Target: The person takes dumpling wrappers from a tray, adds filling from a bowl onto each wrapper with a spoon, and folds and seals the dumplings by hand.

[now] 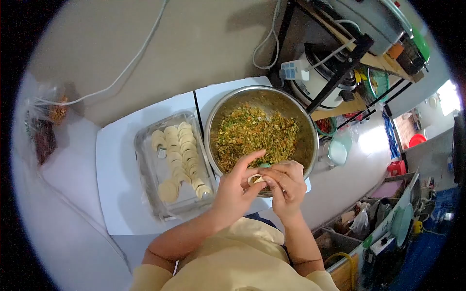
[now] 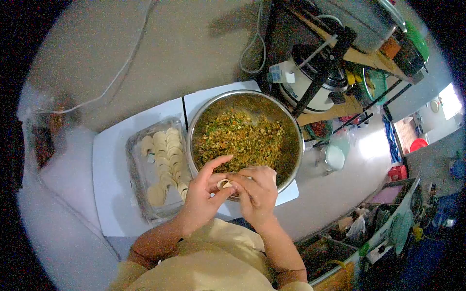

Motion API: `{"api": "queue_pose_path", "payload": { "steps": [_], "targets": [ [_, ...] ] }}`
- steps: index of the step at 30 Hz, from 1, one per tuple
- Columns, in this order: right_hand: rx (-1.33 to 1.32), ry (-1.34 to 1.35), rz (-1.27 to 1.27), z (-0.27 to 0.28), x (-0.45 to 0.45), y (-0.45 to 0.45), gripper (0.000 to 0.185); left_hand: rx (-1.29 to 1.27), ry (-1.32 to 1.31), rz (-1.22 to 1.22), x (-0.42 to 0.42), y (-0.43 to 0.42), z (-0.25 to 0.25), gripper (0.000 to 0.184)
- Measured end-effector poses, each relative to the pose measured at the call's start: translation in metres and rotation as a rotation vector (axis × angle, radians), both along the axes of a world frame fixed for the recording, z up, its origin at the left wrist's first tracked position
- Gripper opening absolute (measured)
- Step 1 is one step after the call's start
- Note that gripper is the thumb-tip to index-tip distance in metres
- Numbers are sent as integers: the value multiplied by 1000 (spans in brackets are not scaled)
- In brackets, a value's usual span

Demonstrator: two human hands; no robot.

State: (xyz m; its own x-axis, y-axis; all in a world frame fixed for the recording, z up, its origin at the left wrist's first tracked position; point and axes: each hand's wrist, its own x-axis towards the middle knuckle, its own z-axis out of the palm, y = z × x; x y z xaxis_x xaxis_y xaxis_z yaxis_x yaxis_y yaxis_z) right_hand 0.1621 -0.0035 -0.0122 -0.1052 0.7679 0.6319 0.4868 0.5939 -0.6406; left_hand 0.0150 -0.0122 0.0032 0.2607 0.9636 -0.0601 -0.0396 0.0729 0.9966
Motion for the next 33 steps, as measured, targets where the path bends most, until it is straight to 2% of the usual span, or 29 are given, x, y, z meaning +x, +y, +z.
{"api": "queue_pose_path", "payload": {
  "steps": [2, 6, 8, 9, 11, 15, 17, 21, 23, 26, 29, 33],
  "targets": [
    [18, -166, -45, 5, -1, -1, 14, -18, 78, 2, -1, 1, 5, 58],
    [103, -238, -11, 5, -1, -1, 10, -1, 79, 10, 1, 1, -1, 53],
    [3, 0, -58, -5, 0, -1, 13, -14, -109, -17, 4, 1, -14, 39],
    [4, -3, -57, -8, -1, -1, 13, -13, -112, -16, 4, 2, -18, 39],
    [-103, 203, -17, -11, -1, 1, 9, -177, -233, -93, 3, 4, -25, 26],
    [-51, 5, -6, 4, 5, 3, 8, -141, -192, -49, 0, 4, -20, 26],
    [17, -110, 56, 5, 9, 5, 9, -105, -89, -109, -2, 4, -19, 25],
    [-22, -70, 19, 2, 7, 4, 14, -125, -144, -159, 0, 5, -22, 23],
    [-106, 50, 7, -2, 7, 4, 14, -185, -257, -136, 1, 5, -19, 21],
    [-144, 36, 48, 1, 6, 6, 8, -185, -197, -139, -2, 7, -21, 20],
    [-84, -86, 72, 2, 9, 9, 9, -151, -219, -150, -4, 7, -18, 20],
    [-46, -7, 37, -6, 7, 9, 12, -233, -329, -151, 0, 4, -19, 18]
  ]
}}
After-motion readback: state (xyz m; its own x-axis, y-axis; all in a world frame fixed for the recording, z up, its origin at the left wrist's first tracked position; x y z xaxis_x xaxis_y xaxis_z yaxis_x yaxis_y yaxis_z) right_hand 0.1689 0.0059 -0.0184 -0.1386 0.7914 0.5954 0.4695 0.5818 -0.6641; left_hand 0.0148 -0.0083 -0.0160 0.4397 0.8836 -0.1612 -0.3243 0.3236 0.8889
